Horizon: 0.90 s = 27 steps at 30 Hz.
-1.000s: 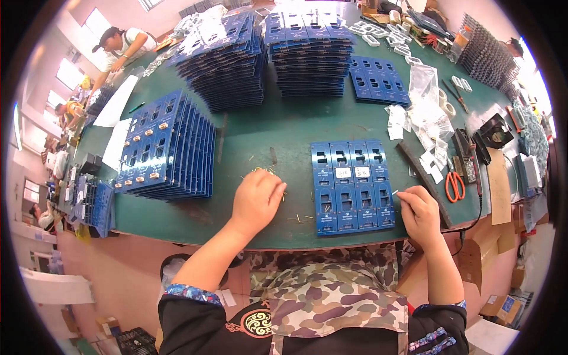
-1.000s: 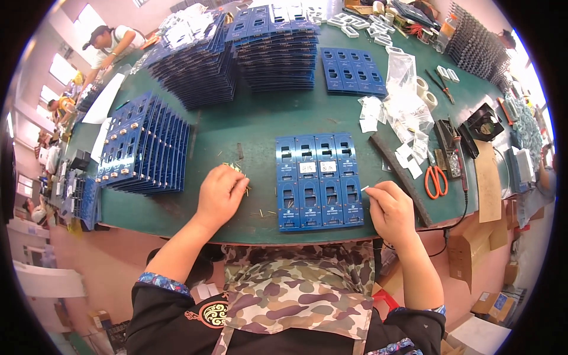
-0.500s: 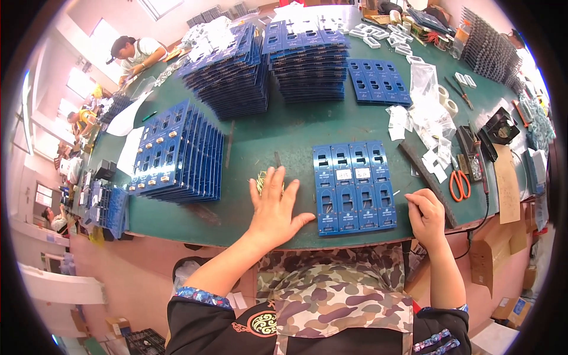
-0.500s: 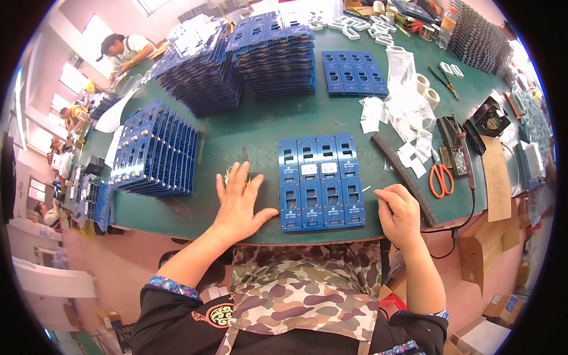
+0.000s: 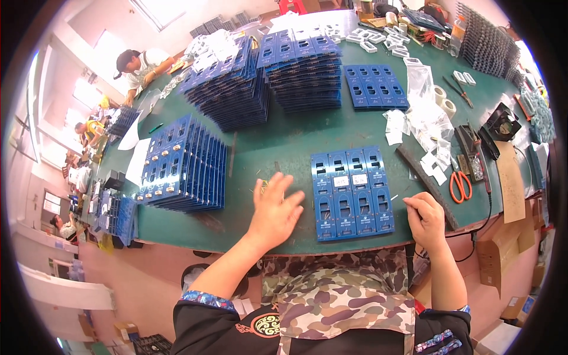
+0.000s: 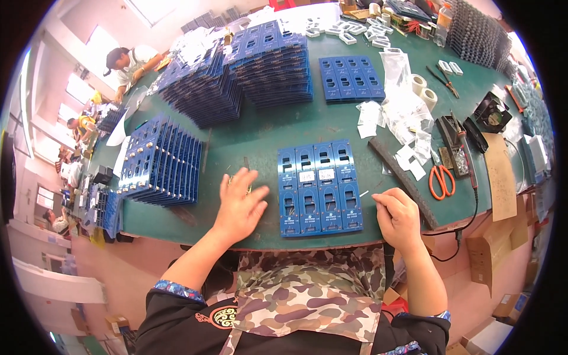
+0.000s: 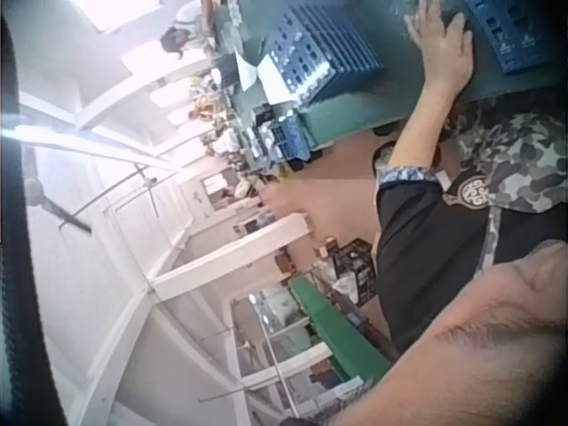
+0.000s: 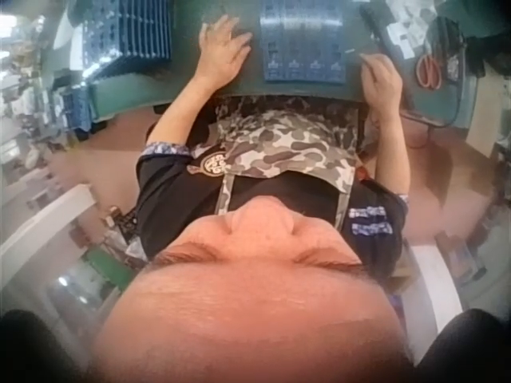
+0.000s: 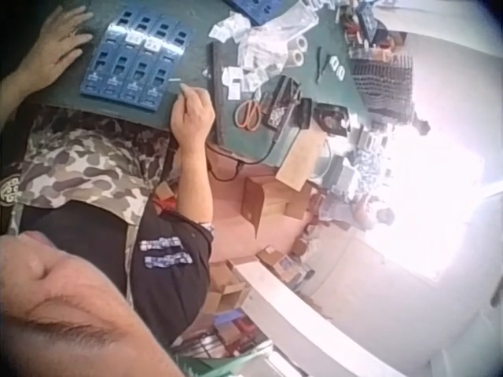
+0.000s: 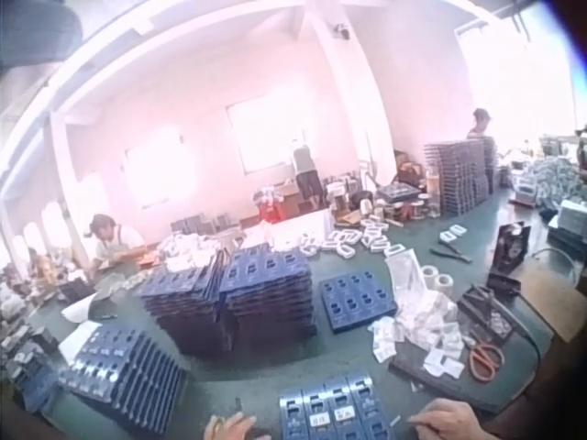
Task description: The person inserts metal pins into the slots of a circuit board by hand and solders the components using a soldering iron.
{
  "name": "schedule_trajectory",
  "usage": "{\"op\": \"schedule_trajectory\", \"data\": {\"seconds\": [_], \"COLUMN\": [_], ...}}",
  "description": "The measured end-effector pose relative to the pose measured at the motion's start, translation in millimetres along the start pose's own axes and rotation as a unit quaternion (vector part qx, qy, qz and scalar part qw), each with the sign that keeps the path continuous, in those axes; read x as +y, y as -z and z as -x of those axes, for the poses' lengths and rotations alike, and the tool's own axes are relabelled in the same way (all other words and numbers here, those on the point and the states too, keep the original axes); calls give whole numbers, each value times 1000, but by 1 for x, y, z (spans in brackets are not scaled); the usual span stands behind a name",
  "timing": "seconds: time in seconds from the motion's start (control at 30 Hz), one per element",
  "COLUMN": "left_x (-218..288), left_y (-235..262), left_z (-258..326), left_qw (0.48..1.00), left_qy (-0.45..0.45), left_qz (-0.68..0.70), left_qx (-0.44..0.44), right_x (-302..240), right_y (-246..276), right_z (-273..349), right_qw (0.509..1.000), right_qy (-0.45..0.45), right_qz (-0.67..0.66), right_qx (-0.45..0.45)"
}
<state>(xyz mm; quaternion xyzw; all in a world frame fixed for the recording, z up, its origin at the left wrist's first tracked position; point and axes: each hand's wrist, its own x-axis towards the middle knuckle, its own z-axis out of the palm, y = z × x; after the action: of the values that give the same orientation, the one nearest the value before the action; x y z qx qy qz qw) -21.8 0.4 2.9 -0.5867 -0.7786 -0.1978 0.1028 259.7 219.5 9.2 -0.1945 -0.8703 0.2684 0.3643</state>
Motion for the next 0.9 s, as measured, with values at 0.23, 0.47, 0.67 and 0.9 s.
{"op": "schedule_trajectory", "data": {"seconds": [0.23, 0.47, 0.67, 0.9], "left_x": [8, -5, -4, -22], "left_y": [3, 18, 15, 23], "left_z": [-3, -10, 3, 10], "left_qw": [988, 991, 987, 999], "left_qy": [-138, -112, -145, -31], "left_qz": [37, -24, 31, -21], "left_qx": [-59, -69, -66, 0], "right_x": [0, 1, 1, 0], "right_y": [1, 1, 1, -2], "right_z": [-1, 2, 1, 1], "right_qw": [1000, 1000, 1000, 1000], "right_qy": [12, 3, 3, 0], "right_qz": [-5, -16, -18, 15], "right_qx": [1, 2, -1, -10]}}
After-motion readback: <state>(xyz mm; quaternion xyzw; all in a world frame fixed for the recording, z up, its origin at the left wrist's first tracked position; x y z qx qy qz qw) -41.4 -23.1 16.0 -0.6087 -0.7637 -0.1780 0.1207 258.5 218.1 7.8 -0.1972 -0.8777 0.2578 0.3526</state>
